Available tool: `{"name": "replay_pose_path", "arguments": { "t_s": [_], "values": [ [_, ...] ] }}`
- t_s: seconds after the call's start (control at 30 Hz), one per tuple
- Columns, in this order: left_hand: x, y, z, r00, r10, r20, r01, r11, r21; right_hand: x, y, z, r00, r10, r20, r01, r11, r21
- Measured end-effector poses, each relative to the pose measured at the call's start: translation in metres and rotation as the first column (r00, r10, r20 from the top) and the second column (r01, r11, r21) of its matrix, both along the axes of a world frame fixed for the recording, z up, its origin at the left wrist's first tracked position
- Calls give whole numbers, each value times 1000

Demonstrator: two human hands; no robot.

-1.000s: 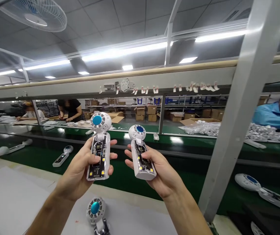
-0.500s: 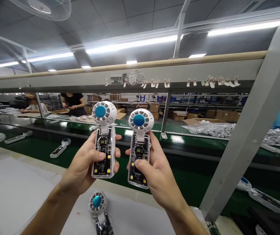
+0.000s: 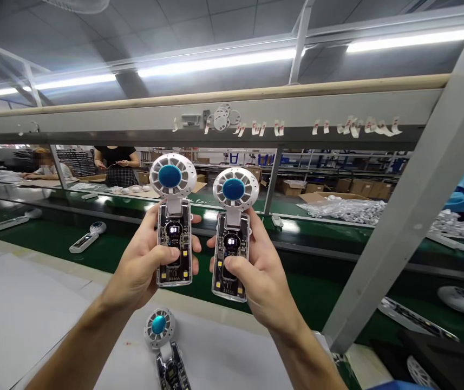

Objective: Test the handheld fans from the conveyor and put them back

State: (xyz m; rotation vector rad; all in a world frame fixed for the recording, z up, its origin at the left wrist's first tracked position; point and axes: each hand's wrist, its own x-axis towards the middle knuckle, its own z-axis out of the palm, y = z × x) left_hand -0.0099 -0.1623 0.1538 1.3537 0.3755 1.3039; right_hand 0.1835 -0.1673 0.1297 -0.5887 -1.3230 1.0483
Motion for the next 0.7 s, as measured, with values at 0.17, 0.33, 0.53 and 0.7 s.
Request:
{"name": "replay_pose_path", "arguments": {
  "t_s": [0.17,0.33,0.53,0.7],
  "values": [
    [0,0,1,999,-43,26,43,999,-16,2,-3,7,998,61,-10,-61,998,-24],
    [1,0,1,1000,-5,27,6,1000,-30,3,-5,9,1000,30,2,-30,999,-30],
    [3,1,-4,1000,3,30,-1,999,-50,1,-7,9,999,47,-10,-48,999,-25],
    [4,0,-4,999,-18,39,21,998,-64,0,-12,14,1000,5,11,-5,999,-49]
  ]
}}
